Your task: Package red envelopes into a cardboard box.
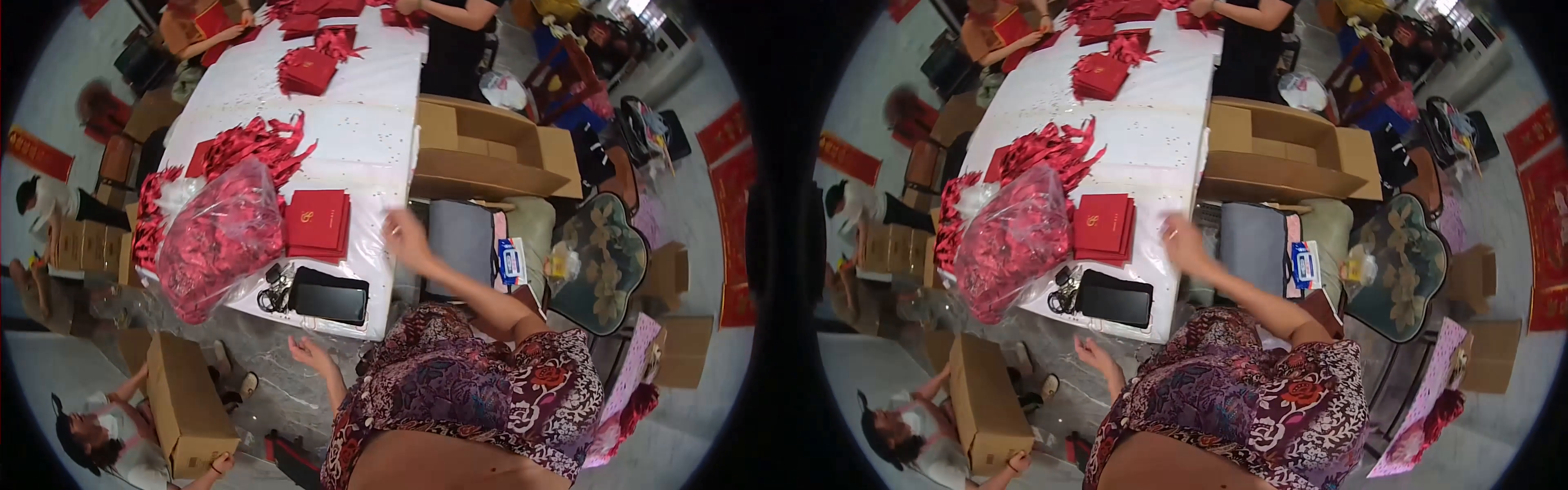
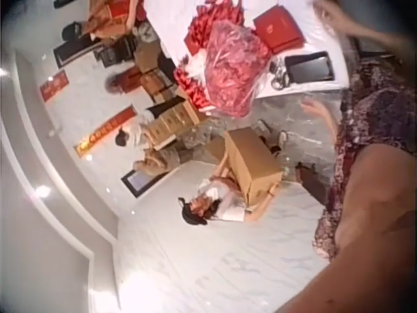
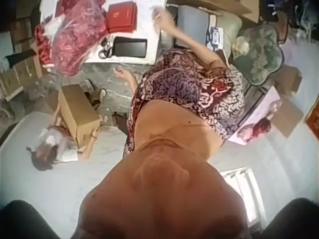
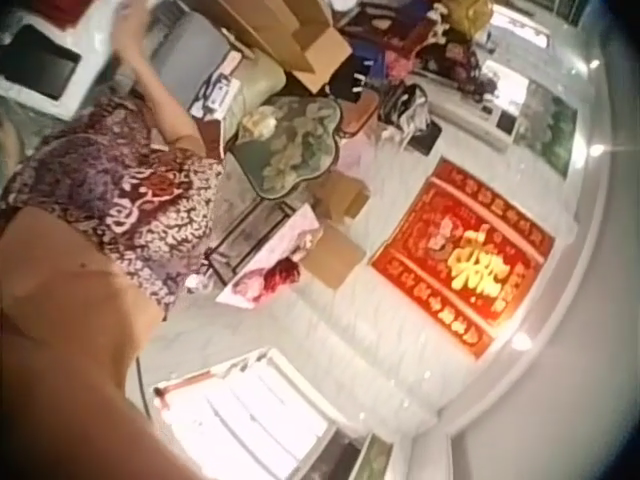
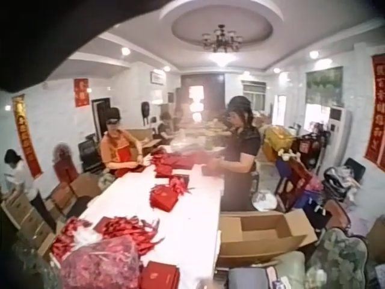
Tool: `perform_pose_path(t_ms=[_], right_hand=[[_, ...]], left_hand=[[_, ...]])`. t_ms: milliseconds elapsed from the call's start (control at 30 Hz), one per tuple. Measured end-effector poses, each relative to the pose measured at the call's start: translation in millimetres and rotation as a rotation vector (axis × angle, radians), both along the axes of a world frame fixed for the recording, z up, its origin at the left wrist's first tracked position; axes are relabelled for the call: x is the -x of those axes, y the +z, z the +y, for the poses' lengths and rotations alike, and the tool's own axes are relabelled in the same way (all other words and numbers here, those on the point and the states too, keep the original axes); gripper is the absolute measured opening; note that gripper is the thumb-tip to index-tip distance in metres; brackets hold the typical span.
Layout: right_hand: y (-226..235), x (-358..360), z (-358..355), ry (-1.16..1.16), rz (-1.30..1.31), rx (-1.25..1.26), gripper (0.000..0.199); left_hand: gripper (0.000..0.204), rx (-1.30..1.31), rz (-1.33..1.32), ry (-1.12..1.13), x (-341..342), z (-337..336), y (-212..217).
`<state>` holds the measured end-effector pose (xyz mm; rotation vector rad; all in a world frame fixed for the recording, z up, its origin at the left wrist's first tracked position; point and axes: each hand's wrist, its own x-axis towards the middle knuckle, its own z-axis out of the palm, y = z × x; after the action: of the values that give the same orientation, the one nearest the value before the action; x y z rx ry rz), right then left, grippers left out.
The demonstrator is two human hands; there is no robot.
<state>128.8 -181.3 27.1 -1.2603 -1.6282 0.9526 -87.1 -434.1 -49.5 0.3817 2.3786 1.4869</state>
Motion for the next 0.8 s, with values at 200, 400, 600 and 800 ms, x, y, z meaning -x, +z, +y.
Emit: perform_pose_path(t_ms=[200,400,600,800], right_hand=[[-73,-151,76,-0.438,-0.602,-0.090,0.038],[-95,-183,67,-0.299,-0.506,0.350,0.035],[-98,-231,114,-0.574,-0.577,0.539,0.053],[-117,-326,164,-0.894,0.219,0.766,0.083]], left_hand=[[0.044,0.028,0.189,-0.199,-8,23,43],[0.046,-0.055,0.410,-0.667,-57,67,70],[0.057,-0.126,0.327,-1.138,-126,110,58],[0.076,0.108,0.439,-1.211,-160,136,20]])
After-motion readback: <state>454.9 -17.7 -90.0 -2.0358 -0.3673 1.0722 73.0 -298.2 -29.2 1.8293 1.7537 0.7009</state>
